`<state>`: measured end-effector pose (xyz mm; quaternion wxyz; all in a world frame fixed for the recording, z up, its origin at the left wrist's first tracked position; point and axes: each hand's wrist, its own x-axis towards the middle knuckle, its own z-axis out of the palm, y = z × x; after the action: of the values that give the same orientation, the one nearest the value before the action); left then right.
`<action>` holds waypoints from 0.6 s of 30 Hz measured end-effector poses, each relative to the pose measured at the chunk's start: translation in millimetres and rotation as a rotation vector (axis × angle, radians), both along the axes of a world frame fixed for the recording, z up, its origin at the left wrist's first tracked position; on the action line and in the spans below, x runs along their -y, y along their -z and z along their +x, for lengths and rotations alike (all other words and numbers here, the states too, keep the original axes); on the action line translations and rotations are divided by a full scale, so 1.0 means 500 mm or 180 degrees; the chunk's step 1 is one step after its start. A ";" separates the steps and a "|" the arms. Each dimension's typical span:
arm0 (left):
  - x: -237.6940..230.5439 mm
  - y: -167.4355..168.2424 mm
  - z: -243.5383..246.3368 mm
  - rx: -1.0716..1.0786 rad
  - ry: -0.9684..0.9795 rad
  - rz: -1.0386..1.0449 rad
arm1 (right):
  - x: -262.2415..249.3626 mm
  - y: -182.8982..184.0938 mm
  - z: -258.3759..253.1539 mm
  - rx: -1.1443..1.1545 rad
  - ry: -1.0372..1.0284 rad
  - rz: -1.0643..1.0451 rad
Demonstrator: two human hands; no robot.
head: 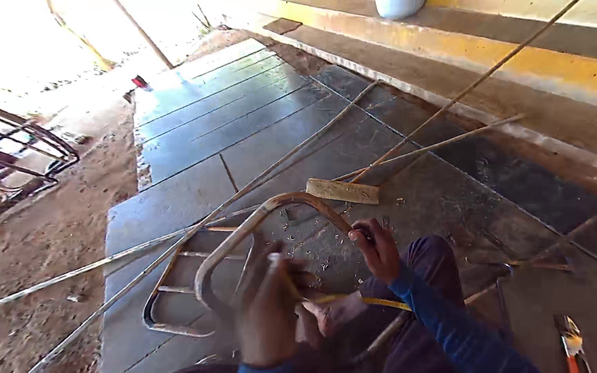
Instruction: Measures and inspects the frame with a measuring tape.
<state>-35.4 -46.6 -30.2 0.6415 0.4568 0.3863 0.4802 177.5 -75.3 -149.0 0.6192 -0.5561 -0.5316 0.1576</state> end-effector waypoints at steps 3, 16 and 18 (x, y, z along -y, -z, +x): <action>0.042 0.036 0.051 -0.0679 0.0616 0.0670 | 0.021 0.006 -0.004 -0.0115 -0.0159 0.0066; -0.030 0.080 -0.098 -0.2069 -0.1691 0.2069 | 0.069 -0.083 0.153 -0.1669 0.0650 -0.0058; -0.054 0.102 -0.128 -0.2217 -0.1307 0.1472 | 0.059 -0.102 0.182 -0.1969 0.0716 -0.0107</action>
<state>-99.5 -19.8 -81.1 0.2465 0.6359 0.5439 0.4888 268.6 -104.8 -98.1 0.7555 -0.5472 -0.2509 0.2584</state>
